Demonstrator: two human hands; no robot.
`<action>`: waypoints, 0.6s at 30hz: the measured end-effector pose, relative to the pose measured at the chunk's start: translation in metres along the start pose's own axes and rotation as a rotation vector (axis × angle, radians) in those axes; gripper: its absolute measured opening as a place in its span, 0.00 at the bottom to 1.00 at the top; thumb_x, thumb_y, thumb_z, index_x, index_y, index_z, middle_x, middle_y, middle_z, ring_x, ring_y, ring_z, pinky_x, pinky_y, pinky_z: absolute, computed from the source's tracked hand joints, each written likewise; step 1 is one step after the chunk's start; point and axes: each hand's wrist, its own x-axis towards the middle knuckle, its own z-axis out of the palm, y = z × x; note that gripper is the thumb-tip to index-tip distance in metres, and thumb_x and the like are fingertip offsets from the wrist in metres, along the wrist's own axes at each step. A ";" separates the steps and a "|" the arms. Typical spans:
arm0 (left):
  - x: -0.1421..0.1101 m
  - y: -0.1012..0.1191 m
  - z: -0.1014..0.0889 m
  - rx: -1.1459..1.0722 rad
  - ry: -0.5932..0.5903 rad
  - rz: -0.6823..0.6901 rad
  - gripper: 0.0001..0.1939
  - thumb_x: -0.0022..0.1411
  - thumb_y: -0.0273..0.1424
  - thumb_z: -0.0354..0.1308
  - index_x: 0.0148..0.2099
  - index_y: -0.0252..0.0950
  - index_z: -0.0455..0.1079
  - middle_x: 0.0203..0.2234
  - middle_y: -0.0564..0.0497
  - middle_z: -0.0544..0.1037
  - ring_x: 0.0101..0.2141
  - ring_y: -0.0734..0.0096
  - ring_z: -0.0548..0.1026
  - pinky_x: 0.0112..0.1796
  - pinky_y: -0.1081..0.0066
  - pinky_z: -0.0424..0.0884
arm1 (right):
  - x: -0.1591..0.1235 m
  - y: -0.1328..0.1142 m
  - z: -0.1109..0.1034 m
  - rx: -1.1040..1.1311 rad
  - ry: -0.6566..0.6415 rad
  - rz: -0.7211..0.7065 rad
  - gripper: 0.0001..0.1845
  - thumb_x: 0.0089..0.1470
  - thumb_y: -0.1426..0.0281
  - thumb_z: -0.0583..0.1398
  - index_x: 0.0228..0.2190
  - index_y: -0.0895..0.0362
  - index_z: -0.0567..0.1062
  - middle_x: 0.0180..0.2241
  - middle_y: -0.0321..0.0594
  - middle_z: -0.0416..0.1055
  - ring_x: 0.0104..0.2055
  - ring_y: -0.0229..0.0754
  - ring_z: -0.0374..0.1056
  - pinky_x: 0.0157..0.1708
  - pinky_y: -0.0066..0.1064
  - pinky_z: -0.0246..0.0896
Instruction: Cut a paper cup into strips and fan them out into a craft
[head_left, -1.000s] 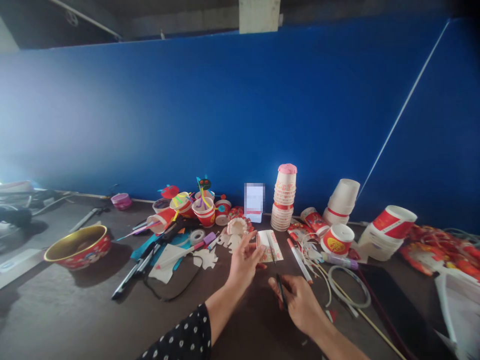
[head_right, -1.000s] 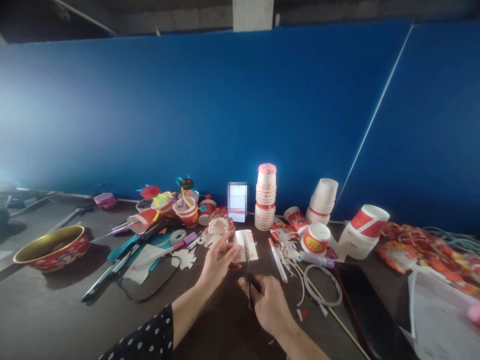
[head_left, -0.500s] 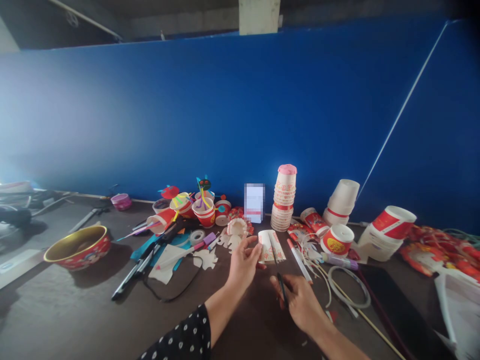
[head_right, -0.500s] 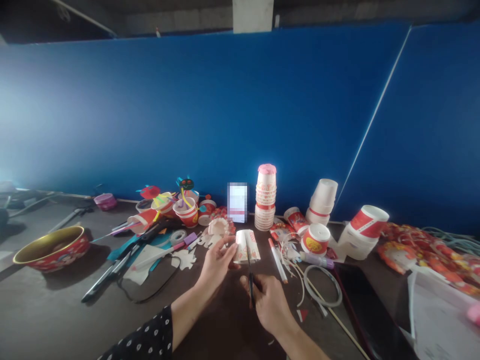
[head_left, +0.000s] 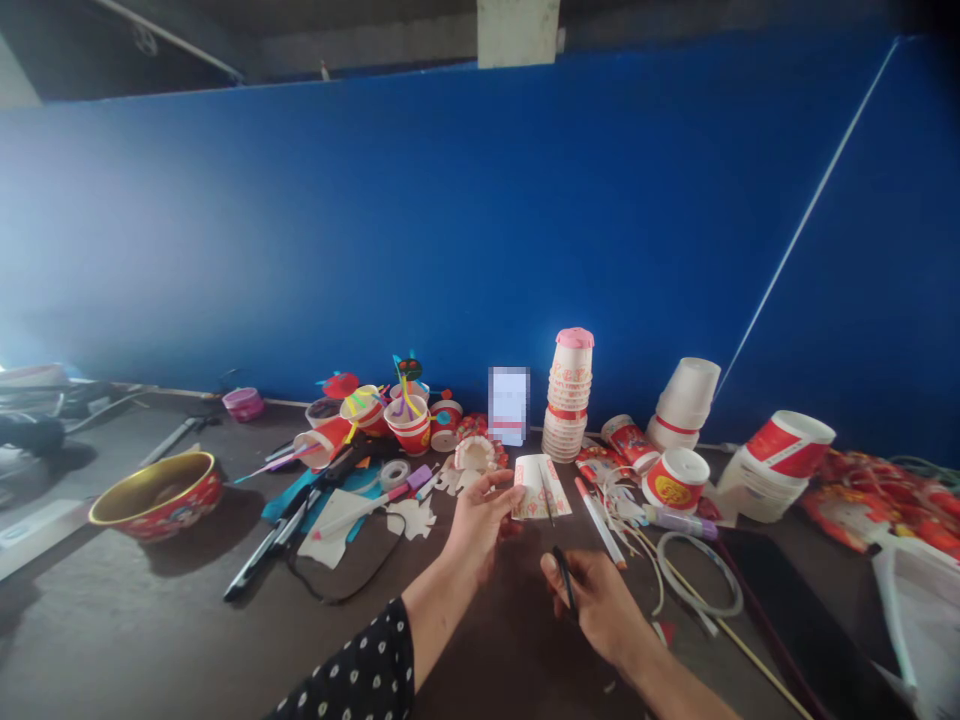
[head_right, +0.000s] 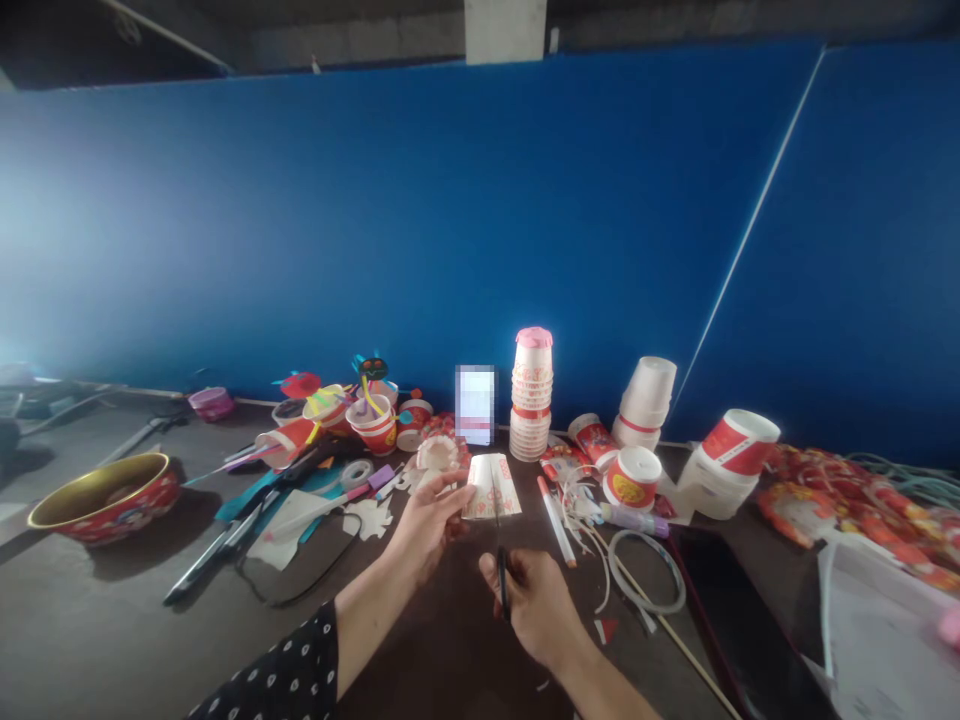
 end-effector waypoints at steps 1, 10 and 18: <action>0.001 0.001 0.000 -0.015 0.011 0.012 0.23 0.38 0.34 0.68 0.38 0.33 0.67 0.18 0.57 0.70 0.16 0.82 0.66 0.17 0.80 0.63 | -0.001 0.000 0.000 -0.002 -0.011 -0.001 0.27 0.50 0.49 0.51 0.15 0.58 0.64 0.14 0.33 0.62 0.19 0.33 0.57 0.20 0.24 0.48; 0.004 0.002 -0.001 -0.089 0.076 0.098 0.21 0.40 0.36 0.66 0.37 0.33 0.67 0.14 0.61 0.65 0.14 0.83 0.64 0.18 0.79 0.63 | -0.002 0.003 0.005 -0.023 -0.059 -0.011 0.25 0.52 0.51 0.50 0.17 0.57 0.61 0.15 0.32 0.59 0.18 0.32 0.53 0.18 0.24 0.45; 0.003 0.003 -0.001 -0.047 0.107 0.126 0.22 0.41 0.37 0.66 0.38 0.33 0.66 0.23 0.53 0.74 0.19 0.79 0.70 0.19 0.80 0.66 | -0.005 -0.004 0.003 -0.209 -0.035 -0.041 0.24 0.52 0.52 0.50 0.16 0.58 0.62 0.16 0.33 0.60 0.19 0.33 0.55 0.18 0.24 0.44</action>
